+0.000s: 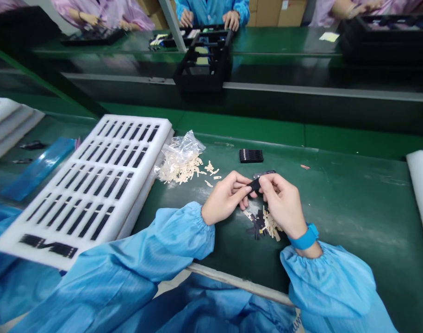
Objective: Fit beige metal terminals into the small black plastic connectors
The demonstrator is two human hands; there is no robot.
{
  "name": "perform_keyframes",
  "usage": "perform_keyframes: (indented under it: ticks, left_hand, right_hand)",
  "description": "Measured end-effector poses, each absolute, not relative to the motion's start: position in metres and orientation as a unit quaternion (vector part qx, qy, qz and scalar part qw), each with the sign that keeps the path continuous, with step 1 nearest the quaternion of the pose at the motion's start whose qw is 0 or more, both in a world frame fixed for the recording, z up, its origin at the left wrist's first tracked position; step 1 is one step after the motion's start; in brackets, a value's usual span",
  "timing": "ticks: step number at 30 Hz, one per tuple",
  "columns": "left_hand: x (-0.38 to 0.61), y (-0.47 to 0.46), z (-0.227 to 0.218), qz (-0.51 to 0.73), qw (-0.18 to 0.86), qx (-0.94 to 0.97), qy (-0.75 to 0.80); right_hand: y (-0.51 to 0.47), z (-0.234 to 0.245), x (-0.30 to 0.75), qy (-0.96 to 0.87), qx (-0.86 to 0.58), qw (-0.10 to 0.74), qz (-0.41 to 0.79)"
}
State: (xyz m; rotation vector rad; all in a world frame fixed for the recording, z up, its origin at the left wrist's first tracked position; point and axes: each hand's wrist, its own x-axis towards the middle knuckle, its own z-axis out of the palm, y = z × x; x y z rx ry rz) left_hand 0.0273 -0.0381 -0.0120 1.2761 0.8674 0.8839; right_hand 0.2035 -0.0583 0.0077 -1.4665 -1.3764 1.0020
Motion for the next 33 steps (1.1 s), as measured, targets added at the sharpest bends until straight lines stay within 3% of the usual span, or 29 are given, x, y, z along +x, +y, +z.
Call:
perform_keyframes:
  ticks: [4, 8, 9, 11, 13, 16, 19, 26, 33]
  left_hand:
    - [0.028, -0.030, -0.015, 0.350, 0.663, 0.533, 0.392]
    - [0.027, -0.024, -0.014, 0.385, 0.650, 0.500, 0.423]
    - [0.026, -0.024, -0.013, 0.391, 0.647, 0.498, 0.425]
    - [0.026, -0.024, -0.011, 0.391, 0.641, 0.506, 0.425]
    - [0.026, -0.025, -0.010, 0.387, 0.634, 0.521, 0.422]
    - [0.026, -0.026, -0.009, 0.383, 0.626, 0.532, 0.421]
    - [0.026, -0.026, -0.009, 0.380, 0.628, 0.529, 0.425]
    - [0.024, -0.023, -0.009, 0.379, 0.612, 0.522, 0.457]
    - [0.026, -0.022, -0.012, 0.387, 0.596, 0.529, 0.464]
  right_hand:
    - [-0.050, 0.014, 0.222, -0.488, -0.573, 0.387, 0.533]
    - [-0.037, 0.005, 0.238, -0.343, -0.582, 0.593, 0.438]
    - [-0.035, 0.001, 0.239, -0.324, -0.589, 0.612, 0.417]
    - [-0.032, -0.006, 0.240, -0.360, -0.635, 0.571, 0.377]
    - [-0.031, -0.012, 0.238, -0.495, -0.673, 0.475, 0.279]
    - [-0.031, -0.018, 0.239, -0.724, -0.602, 0.323, 0.097]
    - [-0.030, -0.022, 0.243, -0.814, -0.530, 0.238, 0.015]
    - [-0.025, -0.024, 0.242, -0.818, -0.507, 0.258, -0.085]
    - [-0.026, -0.018, 0.242, -0.779, -0.529, 0.334, -0.048]
